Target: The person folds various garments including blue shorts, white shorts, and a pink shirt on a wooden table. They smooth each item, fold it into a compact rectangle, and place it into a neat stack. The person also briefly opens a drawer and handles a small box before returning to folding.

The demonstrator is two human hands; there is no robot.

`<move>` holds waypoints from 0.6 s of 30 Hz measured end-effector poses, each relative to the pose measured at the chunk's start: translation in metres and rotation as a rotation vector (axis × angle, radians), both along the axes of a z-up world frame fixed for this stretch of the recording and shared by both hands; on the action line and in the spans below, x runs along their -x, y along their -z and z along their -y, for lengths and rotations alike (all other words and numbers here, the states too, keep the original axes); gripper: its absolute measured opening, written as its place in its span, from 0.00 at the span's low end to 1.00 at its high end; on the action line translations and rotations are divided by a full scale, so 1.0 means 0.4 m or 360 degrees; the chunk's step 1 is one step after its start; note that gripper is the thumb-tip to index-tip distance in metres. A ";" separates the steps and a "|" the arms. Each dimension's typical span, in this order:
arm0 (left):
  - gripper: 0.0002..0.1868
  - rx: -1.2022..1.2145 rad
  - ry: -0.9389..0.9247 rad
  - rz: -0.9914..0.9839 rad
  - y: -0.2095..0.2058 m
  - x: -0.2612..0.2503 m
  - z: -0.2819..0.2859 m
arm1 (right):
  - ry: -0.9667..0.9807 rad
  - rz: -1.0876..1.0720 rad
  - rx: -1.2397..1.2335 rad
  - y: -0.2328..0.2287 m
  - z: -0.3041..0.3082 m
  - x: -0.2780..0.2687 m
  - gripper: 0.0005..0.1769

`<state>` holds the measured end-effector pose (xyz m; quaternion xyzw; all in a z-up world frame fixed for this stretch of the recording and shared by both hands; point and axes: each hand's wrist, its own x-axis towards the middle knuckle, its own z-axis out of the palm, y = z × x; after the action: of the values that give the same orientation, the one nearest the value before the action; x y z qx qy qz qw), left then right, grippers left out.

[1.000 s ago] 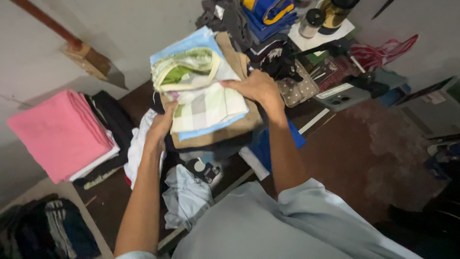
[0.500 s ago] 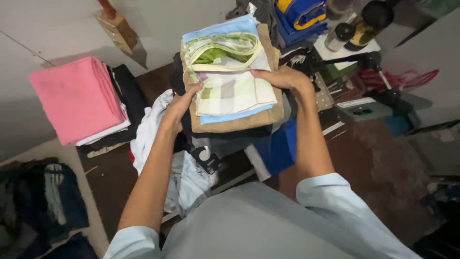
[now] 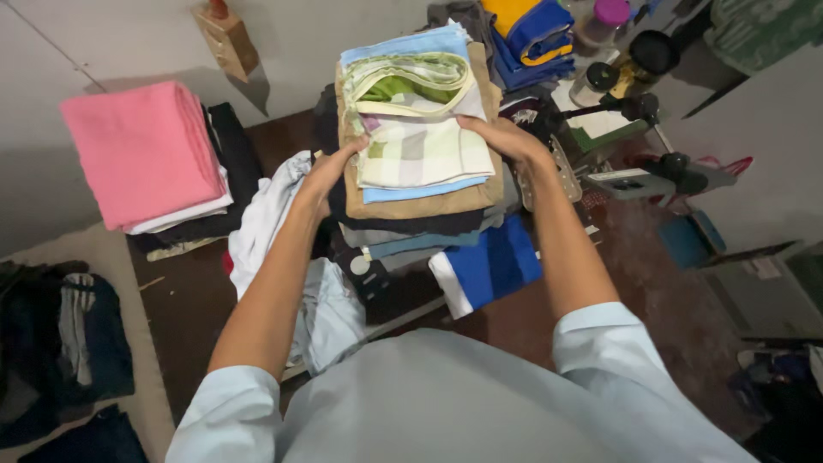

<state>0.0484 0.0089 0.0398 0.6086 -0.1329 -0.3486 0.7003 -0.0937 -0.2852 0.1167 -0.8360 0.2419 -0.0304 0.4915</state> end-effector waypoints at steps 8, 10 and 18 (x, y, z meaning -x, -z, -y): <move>0.44 0.0353 -0.0234 -0.0127 -0.029 0.047 -0.002 | 0.0020 0.0111 0.0391 -0.091 -0.042 -0.024 0.51; 0.43 0.0267 -0.0338 -0.0248 -0.033 0.054 -0.012 | -0.0024 0.0137 0.0614 -0.124 -0.040 -0.054 0.50; 0.42 0.0690 -0.0414 -0.0392 0.022 0.049 -0.001 | -0.0262 0.0138 0.0877 -0.153 0.016 -0.220 0.52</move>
<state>0.0287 0.0094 0.0311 0.4095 -0.0390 -0.2905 0.8640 -0.0059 -0.2916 0.1777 -0.9528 0.1348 -0.0906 0.2566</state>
